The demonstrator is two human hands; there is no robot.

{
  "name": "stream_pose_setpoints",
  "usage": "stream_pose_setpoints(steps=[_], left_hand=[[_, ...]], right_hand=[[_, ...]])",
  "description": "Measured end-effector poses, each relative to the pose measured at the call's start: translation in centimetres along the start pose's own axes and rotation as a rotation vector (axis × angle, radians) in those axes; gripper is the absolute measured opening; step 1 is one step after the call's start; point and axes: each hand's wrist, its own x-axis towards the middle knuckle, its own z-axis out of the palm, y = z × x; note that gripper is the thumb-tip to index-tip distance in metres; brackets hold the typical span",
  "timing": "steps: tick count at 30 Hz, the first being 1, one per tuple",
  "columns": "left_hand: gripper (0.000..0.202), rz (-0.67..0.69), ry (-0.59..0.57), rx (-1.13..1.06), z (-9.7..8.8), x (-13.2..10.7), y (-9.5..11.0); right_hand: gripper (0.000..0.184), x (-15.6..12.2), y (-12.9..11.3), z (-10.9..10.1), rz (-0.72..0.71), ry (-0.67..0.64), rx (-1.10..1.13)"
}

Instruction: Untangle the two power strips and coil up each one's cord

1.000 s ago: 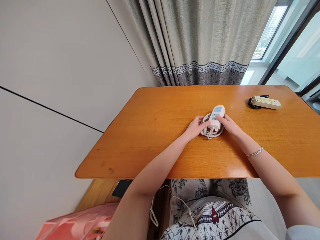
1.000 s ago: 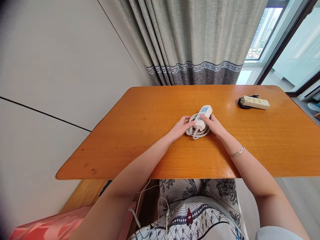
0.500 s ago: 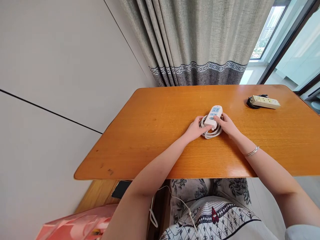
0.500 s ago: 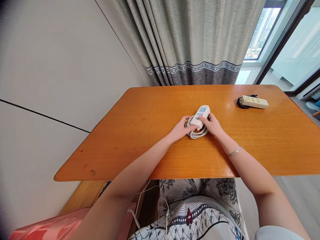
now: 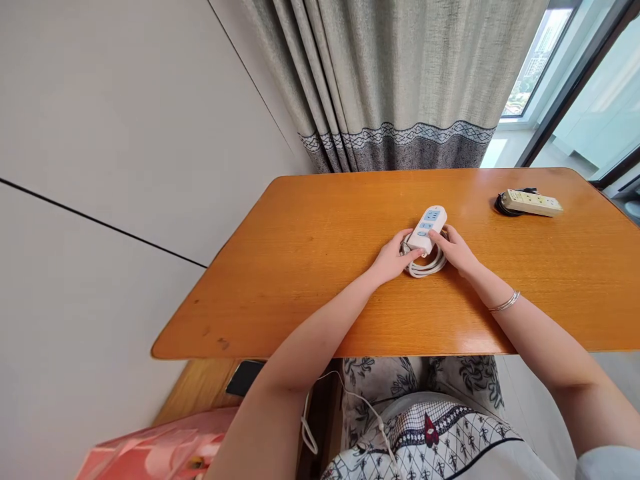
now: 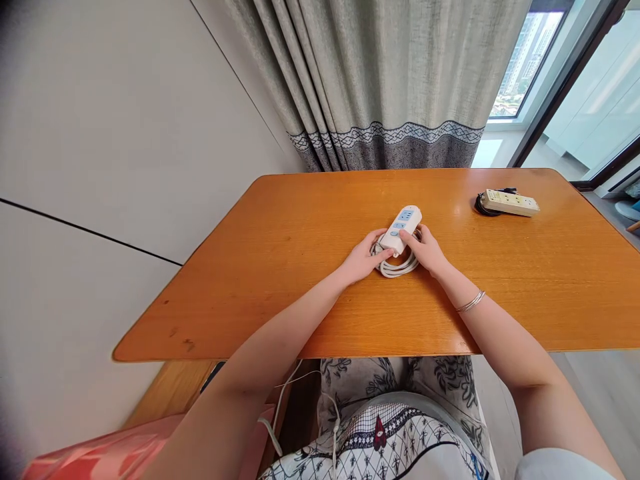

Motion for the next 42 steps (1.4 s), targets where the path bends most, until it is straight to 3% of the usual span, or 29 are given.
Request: stream_pose_setpoints(steps=[10, 15, 23, 28, 32, 37, 42], left_hand=[[0.069, 0.016, 0.025, -0.013, 0.3, 0.2, -0.5], [0.065, 0.003, 0.064, 0.027, 0.3, 0.2, -0.2], [0.058, -0.004, 0.118, 0.283, 0.2, -0.2, 1.2], [0.072, -0.027, 0.085, 0.284, 0.4, -0.7, 1.4], [0.079, 0.024, 0.040, 0.331, 0.4, -0.6, 0.9], [0.067, 0.030, -0.007, 0.443, -0.3, -0.2, 0.2], [0.060, 0.085, -0.029, 0.503, 0.2, -0.3, -0.1]], right_hand=[[0.049, 0.1, -0.8, -0.8, 0.029, -0.126, 0.065], [0.050, 0.4, -0.6, -0.9, 0.056, -0.113, 0.080], [0.056, 0.4, -0.5, -0.6, 0.027, -0.077, 0.059], [0.048, 0.2, -0.6, -0.3, 0.092, 0.029, 0.085], [0.042, 0.5, -0.7, -0.7, 0.126, 0.002, 0.110], [0.042, 0.6, -1.3, -2.9, 0.179, 0.068, 0.053], [0.041, -1.8, -1.6, -9.0, 0.196, 0.243, 0.012]])
